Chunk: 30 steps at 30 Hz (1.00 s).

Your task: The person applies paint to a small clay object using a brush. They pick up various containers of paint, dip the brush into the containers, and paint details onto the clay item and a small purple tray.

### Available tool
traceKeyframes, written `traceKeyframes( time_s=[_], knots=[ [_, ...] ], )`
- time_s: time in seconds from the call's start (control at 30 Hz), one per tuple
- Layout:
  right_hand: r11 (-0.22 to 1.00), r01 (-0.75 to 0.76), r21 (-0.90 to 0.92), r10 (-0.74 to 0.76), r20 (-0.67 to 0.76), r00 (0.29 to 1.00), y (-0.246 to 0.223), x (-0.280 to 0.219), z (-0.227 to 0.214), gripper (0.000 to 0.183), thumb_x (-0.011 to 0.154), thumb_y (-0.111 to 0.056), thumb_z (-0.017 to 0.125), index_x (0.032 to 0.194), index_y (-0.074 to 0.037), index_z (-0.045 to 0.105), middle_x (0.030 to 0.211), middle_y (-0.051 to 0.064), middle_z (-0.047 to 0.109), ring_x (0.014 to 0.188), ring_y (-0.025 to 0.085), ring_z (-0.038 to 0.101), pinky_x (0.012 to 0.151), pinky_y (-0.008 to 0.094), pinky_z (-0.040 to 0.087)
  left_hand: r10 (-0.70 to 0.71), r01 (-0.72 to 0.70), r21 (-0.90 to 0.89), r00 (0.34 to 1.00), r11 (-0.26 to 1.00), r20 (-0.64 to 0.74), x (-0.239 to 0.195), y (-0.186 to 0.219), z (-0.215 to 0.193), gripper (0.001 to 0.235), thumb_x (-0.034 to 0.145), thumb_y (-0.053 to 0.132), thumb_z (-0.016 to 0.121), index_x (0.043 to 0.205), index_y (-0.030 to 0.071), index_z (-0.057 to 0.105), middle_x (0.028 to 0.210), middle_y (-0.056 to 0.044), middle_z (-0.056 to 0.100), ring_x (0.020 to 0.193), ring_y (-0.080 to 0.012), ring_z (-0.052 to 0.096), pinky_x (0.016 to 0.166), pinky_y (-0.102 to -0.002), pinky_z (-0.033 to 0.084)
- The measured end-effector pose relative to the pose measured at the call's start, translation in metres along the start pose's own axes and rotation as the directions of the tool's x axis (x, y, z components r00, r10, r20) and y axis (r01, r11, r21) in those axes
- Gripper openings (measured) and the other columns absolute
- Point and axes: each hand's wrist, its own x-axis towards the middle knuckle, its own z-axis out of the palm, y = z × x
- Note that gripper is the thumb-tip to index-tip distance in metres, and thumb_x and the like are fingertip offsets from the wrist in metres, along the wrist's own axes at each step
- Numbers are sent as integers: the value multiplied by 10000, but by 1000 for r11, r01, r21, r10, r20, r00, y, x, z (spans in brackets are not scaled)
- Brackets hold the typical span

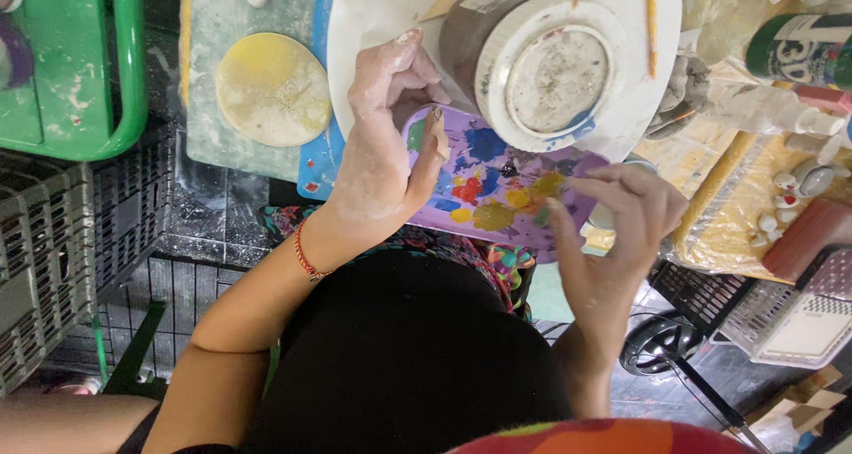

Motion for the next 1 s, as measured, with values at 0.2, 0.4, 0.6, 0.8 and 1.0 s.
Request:
traceKeyframes(
  time_s=[0.2,0.4,0.6,0.8,1.0],
  knots=[
    [996,-78,51,76,38,996,13,-7,-6,271,878,-98,881,1059,-98,679,1100,59,623,1088,253,536,1011,369,393,3,-4,125,1000,992,13,2,2,3,685,1084,-208,550,1569,124,199,1340,-88,390,1146,-144,564,1080,-254,569],
    [999,13,-31,-11,71,997,7,-1,2,266,858,-129,896,1042,-106,705,1116,55,649,1144,266,559,1063,422,354,32,-37,144,999,989,36,6,4,4,655,1083,-201,538,1556,114,212,1321,-92,379,1201,-148,572,1087,-261,567],
    [998,57,-14,-54,139,989,-2,8,6,255,867,-137,873,1069,-114,721,1123,51,642,1116,267,549,1063,425,355,39,-44,147,999,988,38,7,4,4,650,1088,-197,542,1556,107,208,1313,-90,384,1204,-143,566,1088,-259,567],
    [997,70,10,-71,127,989,0,9,7,233,897,-130,855,1080,-115,711,1138,46,631,1123,269,533,1069,433,357,29,-31,150,999,988,16,5,4,7,629,1093,-197,536,1548,103,222,1298,-92,394,1185,-144,562,1063,-251,567],
    [987,161,24,-162,187,969,8,8,2,225,868,-139,865,1065,-166,759,1093,28,618,1086,252,531,996,430,357,30,-31,135,999,990,12,4,1,7,625,1094,-199,535,1547,100,226,1300,-94,395,1172,-145,556,1048,-248,561]
  ],
)
